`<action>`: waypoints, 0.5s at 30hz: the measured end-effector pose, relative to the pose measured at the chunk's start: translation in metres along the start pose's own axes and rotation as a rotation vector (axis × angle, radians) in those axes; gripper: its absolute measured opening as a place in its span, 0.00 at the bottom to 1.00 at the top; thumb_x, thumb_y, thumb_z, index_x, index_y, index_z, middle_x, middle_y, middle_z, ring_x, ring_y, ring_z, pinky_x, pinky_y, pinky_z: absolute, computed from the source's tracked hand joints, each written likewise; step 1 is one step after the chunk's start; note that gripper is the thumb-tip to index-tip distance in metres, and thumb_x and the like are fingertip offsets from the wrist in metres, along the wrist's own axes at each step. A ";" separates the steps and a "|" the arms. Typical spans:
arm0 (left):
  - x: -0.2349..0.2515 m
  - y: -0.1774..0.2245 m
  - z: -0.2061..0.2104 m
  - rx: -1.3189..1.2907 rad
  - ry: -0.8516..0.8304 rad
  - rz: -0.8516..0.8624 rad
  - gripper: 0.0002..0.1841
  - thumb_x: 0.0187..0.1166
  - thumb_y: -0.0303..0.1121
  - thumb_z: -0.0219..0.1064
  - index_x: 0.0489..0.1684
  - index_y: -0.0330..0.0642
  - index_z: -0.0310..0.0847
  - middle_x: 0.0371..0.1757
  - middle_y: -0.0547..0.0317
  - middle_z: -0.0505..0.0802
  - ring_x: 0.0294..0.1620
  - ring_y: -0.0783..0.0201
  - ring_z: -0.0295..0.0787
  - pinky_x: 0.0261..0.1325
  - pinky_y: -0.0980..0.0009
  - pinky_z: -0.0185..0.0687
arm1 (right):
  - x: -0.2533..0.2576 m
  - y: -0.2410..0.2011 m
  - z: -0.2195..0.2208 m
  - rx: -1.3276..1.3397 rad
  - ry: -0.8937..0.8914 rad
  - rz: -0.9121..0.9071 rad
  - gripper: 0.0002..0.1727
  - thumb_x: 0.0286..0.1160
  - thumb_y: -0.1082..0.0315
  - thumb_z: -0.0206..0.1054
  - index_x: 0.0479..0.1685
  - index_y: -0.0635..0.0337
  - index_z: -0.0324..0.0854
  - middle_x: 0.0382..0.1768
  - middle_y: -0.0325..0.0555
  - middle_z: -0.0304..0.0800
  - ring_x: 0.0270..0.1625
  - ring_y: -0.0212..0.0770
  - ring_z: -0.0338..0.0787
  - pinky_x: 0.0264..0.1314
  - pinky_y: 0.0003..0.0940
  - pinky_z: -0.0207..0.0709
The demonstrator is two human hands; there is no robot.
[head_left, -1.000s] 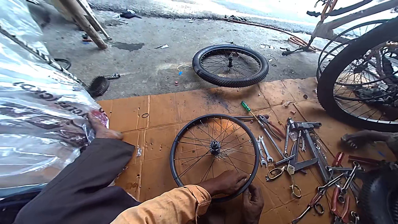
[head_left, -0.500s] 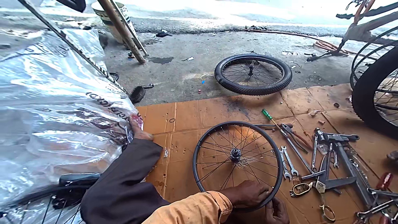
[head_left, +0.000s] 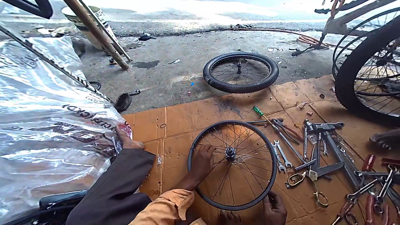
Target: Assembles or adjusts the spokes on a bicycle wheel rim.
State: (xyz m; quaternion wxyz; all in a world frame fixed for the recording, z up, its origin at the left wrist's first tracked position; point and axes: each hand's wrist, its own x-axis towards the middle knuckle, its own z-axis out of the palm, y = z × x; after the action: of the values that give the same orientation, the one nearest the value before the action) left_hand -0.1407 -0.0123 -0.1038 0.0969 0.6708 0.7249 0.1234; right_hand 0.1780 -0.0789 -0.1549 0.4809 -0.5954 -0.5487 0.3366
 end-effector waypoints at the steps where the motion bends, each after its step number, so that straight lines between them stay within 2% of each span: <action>1: 0.006 -0.007 -0.001 0.060 -0.098 -0.027 0.14 0.82 0.36 0.66 0.62 0.47 0.89 0.64 0.53 0.90 0.68 0.50 0.84 0.69 0.49 0.80 | 0.000 0.000 0.000 -0.003 -0.005 -0.002 0.11 0.64 0.75 0.67 0.44 0.69 0.85 0.41 0.46 0.89 0.42 0.29 0.91 0.49 0.23 0.88; 4: 0.012 -0.013 -0.014 0.154 -0.286 -0.081 0.12 0.85 0.39 0.63 0.54 0.47 0.90 0.57 0.54 0.92 0.64 0.51 0.86 0.71 0.47 0.76 | -0.001 -0.003 -0.002 -0.016 -0.032 -0.003 0.11 0.66 0.75 0.65 0.46 0.70 0.85 0.42 0.47 0.89 0.44 0.30 0.91 0.49 0.24 0.89; 6: 0.007 -0.001 -0.037 0.103 -0.390 -0.149 0.14 0.88 0.42 0.60 0.54 0.49 0.89 0.52 0.55 0.94 0.59 0.52 0.90 0.68 0.47 0.77 | -0.001 -0.006 -0.003 -0.017 -0.038 0.010 0.12 0.66 0.75 0.66 0.47 0.70 0.86 0.43 0.48 0.89 0.45 0.31 0.92 0.50 0.25 0.89; 8: -0.001 0.015 -0.056 -0.138 -0.608 -0.233 0.17 0.88 0.45 0.60 0.60 0.46 0.88 0.50 0.50 0.94 0.54 0.50 0.92 0.62 0.45 0.83 | -0.004 -0.008 -0.004 -0.007 -0.028 0.031 0.13 0.67 0.75 0.66 0.48 0.71 0.85 0.44 0.49 0.90 0.45 0.32 0.92 0.51 0.26 0.89; 10: -0.015 0.026 -0.048 -0.484 -0.732 -0.274 0.19 0.86 0.45 0.64 0.65 0.43 0.84 0.42 0.50 0.94 0.38 0.55 0.91 0.48 0.54 0.87 | -0.006 -0.008 -0.003 0.007 -0.012 0.052 0.13 0.66 0.74 0.65 0.48 0.71 0.85 0.44 0.48 0.90 0.45 0.32 0.92 0.50 0.25 0.89; 11: -0.020 0.031 -0.038 -0.585 -0.742 -0.301 0.20 0.86 0.44 0.64 0.70 0.44 0.81 0.40 0.52 0.93 0.33 0.58 0.88 0.42 0.57 0.85 | -0.006 -0.008 -0.002 0.015 -0.007 0.056 0.13 0.65 0.75 0.65 0.48 0.71 0.84 0.44 0.48 0.90 0.45 0.31 0.92 0.49 0.25 0.89; 12: -0.022 0.036 -0.026 -0.608 -0.722 -0.326 0.22 0.86 0.45 0.64 0.75 0.46 0.77 0.39 0.53 0.92 0.32 0.59 0.88 0.41 0.58 0.85 | -0.005 -0.008 -0.001 0.018 -0.007 0.060 0.13 0.65 0.74 0.65 0.48 0.70 0.84 0.43 0.47 0.89 0.45 0.31 0.92 0.49 0.25 0.89; 15: -0.017 0.055 0.000 -0.556 -0.595 -0.403 0.26 0.84 0.47 0.63 0.79 0.50 0.76 0.45 0.51 0.93 0.42 0.54 0.91 0.55 0.51 0.86 | -0.004 -0.009 0.000 0.023 -0.017 0.080 0.13 0.66 0.74 0.65 0.48 0.69 0.84 0.43 0.47 0.89 0.46 0.32 0.91 0.50 0.25 0.89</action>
State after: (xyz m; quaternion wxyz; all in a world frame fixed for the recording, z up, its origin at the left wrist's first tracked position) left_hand -0.0869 -0.0259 -0.0874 0.4996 0.4710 0.7209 0.0940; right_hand 0.1744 -0.0835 -0.1473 0.4690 -0.6085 -0.5245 0.3670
